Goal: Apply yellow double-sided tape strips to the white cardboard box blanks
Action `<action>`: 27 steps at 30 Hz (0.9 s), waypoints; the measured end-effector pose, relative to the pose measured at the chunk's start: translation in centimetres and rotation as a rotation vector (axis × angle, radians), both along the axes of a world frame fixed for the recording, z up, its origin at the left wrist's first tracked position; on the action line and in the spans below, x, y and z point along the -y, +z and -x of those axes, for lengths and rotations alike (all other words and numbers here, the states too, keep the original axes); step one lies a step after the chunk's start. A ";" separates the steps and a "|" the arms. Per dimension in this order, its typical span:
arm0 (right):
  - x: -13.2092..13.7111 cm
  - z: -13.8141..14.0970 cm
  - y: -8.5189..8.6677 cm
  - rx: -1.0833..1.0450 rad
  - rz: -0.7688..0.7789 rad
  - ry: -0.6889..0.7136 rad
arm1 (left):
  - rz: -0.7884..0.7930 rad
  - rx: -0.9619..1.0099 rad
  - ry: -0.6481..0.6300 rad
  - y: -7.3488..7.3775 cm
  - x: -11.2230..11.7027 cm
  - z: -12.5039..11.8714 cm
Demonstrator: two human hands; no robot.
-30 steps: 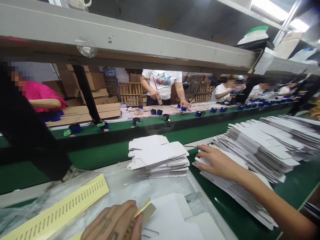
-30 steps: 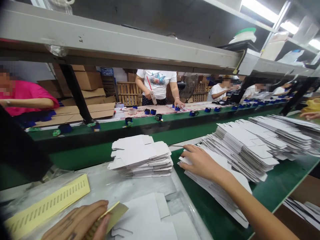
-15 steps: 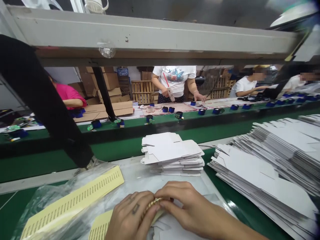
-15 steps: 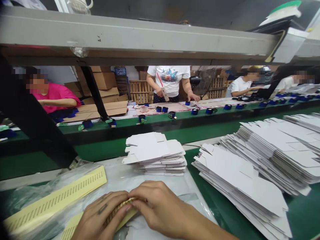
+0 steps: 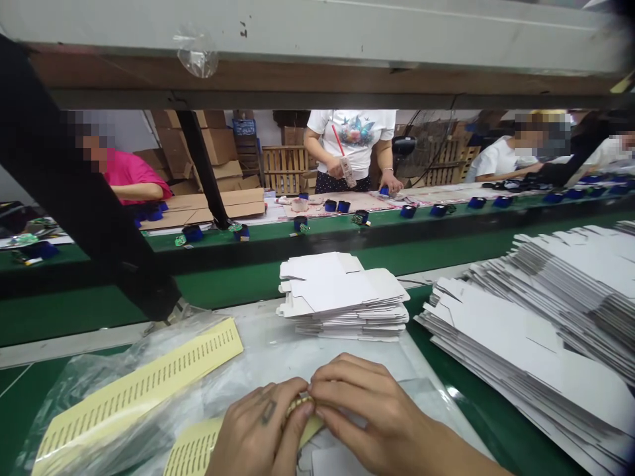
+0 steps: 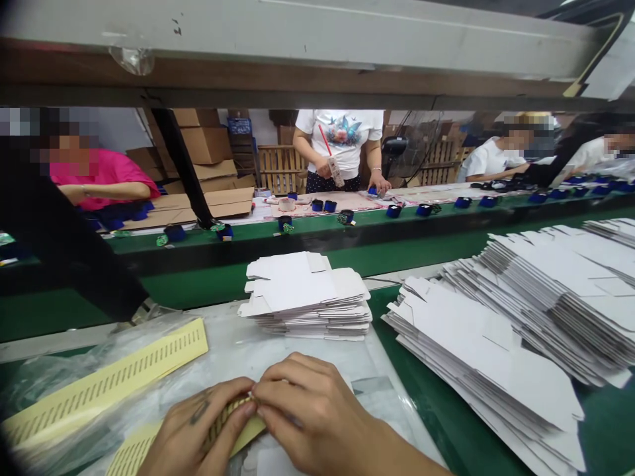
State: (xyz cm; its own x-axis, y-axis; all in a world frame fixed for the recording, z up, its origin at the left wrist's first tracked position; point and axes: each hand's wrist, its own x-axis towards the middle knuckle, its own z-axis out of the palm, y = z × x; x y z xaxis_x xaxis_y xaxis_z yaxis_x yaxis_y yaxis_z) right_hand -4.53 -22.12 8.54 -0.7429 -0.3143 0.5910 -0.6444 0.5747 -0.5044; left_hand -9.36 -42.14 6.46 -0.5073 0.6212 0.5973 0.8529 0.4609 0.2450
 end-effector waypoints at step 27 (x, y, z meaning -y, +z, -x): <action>-0.9 0.4 -0.3 0.376 0.321 -0.092 | 0.087 -0.056 -0.096 1.6 0.8 -0.1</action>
